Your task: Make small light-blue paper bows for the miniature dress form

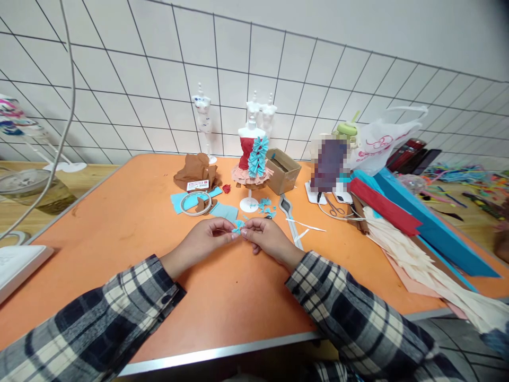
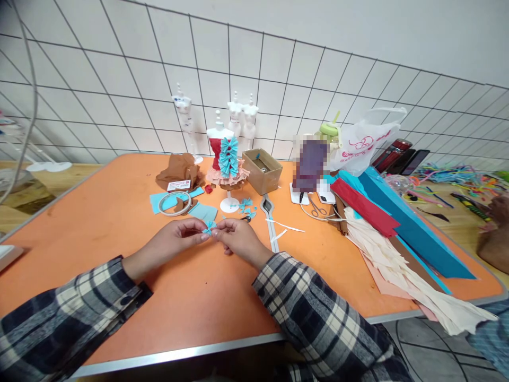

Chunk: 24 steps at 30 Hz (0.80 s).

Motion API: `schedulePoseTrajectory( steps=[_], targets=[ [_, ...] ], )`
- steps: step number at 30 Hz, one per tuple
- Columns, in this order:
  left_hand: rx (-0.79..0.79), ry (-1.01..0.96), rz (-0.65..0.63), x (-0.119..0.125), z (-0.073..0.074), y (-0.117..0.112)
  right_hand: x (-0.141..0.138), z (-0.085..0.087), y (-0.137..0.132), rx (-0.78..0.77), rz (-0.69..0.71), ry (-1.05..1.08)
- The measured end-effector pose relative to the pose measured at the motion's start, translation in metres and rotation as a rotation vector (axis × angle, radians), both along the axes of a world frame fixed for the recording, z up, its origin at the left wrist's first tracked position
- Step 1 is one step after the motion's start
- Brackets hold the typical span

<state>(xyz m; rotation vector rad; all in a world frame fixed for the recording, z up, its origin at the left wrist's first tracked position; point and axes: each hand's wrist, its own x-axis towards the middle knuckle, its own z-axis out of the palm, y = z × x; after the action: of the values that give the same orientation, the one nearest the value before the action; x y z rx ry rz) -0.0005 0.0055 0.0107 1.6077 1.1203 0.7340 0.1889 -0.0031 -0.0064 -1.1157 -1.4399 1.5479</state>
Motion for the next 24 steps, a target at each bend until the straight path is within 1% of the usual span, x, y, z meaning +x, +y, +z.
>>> schedulePoseTrajectory(
  steps=[2, 6, 12, 15, 20, 24],
  targets=[
    [-0.013, -0.016, 0.015, 0.0002, 0.0006, -0.0002, 0.0, 0.0, -0.0001, 0.006, -0.002, -0.005],
    [-0.022, -0.053, -0.018, -0.0026, 0.0009, 0.0006, 0.0008, 0.0012, -0.0001, 0.015, -0.006, -0.028],
    [-0.004, -0.061, -0.041, -0.0049, -0.0022, 0.0012, -0.0008, 0.0036, -0.002, -0.017, -0.008, -0.017],
    [0.002, -0.056, -0.038, -0.003, -0.0015, 0.0003, -0.0017, 0.0022, -0.0026, -0.015, -0.001, -0.017],
    [-0.041, -0.052, -0.062, -0.001, 0.0019, -0.002, -0.0016, -0.001, -0.002, -0.011, 0.013, -0.001],
    [-0.074, -0.075, -0.077, -0.0017, 0.0033, -0.0028, -0.0005, -0.0002, -0.0021, -0.001, 0.047, 0.008]
  ],
)
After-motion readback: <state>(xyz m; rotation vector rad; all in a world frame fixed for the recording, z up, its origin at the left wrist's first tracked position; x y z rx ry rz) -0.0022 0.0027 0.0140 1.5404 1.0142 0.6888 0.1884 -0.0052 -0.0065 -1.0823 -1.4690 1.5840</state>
